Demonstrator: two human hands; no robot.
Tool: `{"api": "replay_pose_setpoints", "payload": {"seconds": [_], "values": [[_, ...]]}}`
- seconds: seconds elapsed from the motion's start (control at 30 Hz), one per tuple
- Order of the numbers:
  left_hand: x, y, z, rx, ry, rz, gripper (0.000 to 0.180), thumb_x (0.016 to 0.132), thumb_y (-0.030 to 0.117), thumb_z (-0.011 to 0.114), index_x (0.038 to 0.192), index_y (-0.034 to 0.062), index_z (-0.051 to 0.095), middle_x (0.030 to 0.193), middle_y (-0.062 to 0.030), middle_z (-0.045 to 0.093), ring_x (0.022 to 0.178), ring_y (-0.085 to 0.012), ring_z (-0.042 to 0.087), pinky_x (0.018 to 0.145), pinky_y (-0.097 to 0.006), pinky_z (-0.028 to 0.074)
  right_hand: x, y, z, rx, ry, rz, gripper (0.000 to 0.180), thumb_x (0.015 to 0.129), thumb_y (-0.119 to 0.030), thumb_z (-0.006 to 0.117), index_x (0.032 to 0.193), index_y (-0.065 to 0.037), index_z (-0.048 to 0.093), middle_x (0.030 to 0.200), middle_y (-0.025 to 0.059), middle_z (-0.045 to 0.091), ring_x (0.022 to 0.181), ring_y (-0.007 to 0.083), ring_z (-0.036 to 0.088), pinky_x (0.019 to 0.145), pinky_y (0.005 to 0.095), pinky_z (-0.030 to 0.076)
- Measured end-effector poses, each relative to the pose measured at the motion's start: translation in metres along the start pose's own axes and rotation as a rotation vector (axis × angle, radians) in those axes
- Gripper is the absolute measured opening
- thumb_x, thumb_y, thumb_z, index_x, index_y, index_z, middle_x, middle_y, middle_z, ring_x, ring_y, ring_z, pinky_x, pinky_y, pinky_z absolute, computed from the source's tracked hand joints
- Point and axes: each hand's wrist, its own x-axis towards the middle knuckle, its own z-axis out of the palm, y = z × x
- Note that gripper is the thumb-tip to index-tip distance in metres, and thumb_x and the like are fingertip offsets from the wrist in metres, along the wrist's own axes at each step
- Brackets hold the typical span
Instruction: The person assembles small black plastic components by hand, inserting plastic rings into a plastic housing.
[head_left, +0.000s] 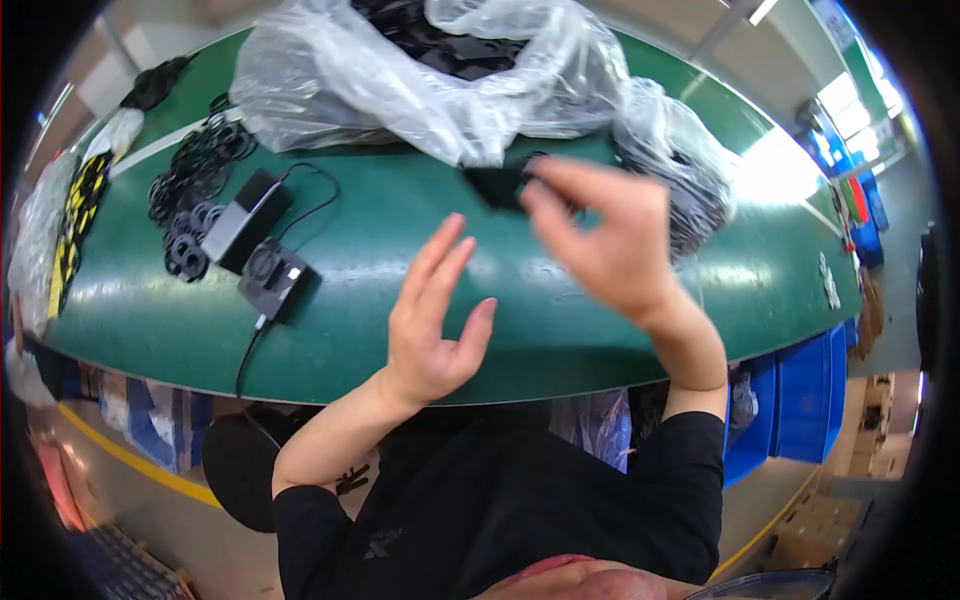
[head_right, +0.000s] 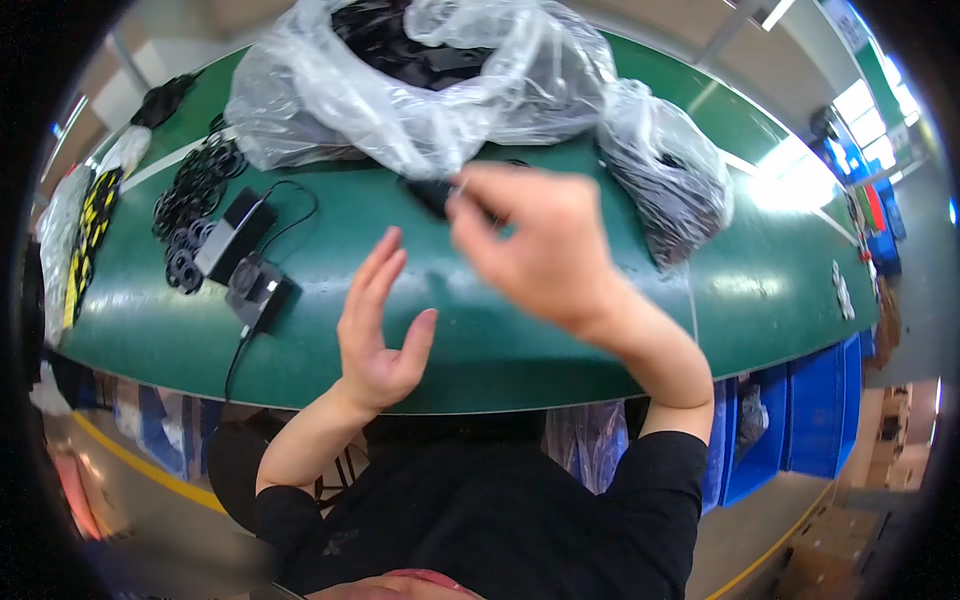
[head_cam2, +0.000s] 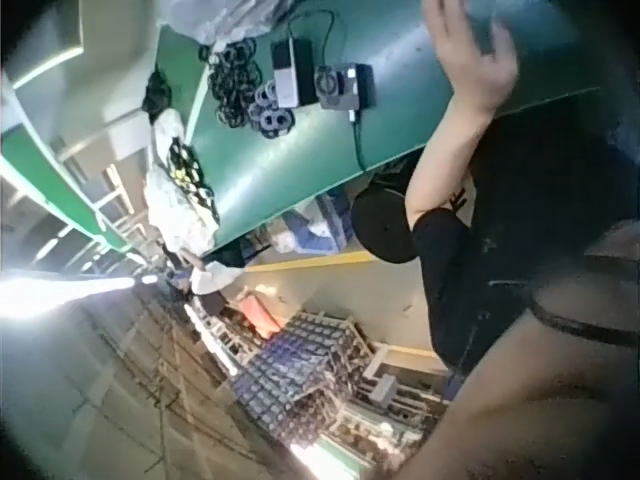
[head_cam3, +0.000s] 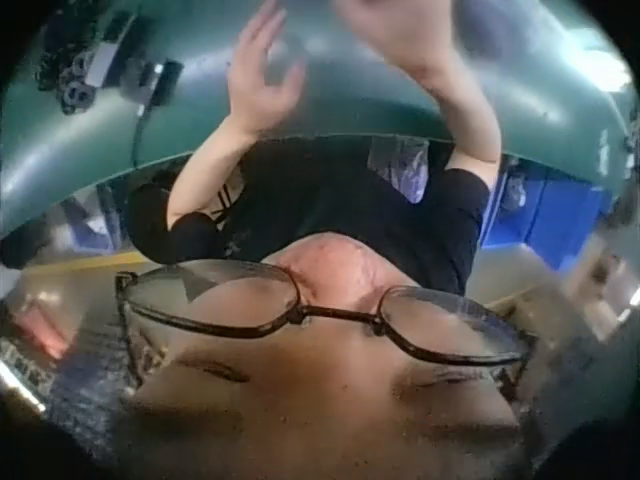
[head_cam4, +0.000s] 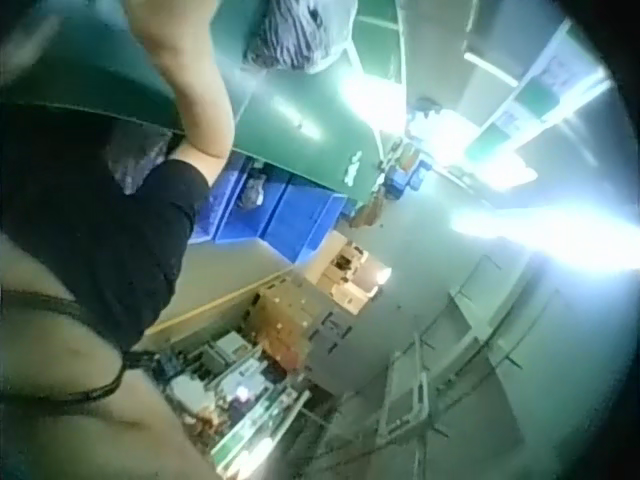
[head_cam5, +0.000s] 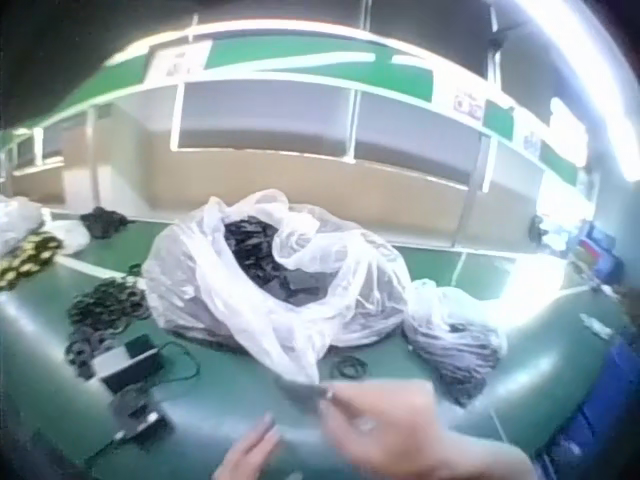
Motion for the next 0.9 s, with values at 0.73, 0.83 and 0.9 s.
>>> {"api": "replay_pose_setpoints", "payload": {"seconds": [0.73,0.83,0.9], "values": [[-0.001,-0.007,0.016,-0.945,-0.215,-1.106,0.024,0.092,0.01,0.05,0.115,0.0045,0.041,0.105,-0.0129,0.058,0.097,-0.0212,0.061,0.082,-0.036,0.052,-0.011,0.258,-0.132,-0.829,-0.44,0.809,0.031,0.07,-0.03,0.07,0.088,-0.005,0.07,0.089,0.0165,0.067,0.086,0.0318,0.065,0.08,0.0377,0.051],[0.008,-0.003,0.015,-0.972,-0.244,-1.189,0.027,0.092,0.011,0.051,0.117,0.0053,0.043,0.106,-0.0115,0.058,0.098,-0.0198,0.06,0.082,-0.036,0.052,-0.02,0.301,-0.13,-0.939,-0.449,0.826,0.035,0.068,-0.028,0.072,0.091,-0.002,0.069,0.097,0.019,0.066,0.092,0.0327,0.063,0.082,0.0385,0.05],[0.006,-0.003,0.013,-0.962,-0.248,-1.211,0.028,0.091,0.011,0.051,0.118,0.0055,0.043,0.106,-0.0103,0.058,0.098,-0.0188,0.06,0.082,-0.036,0.052,-0.01,0.304,-0.125,-0.961,-0.514,0.819,0.036,0.068,-0.027,0.072,0.092,-0.001,0.068,0.1,0.0196,0.065,0.093,0.033,0.063,0.083,0.0392,0.05]]}}
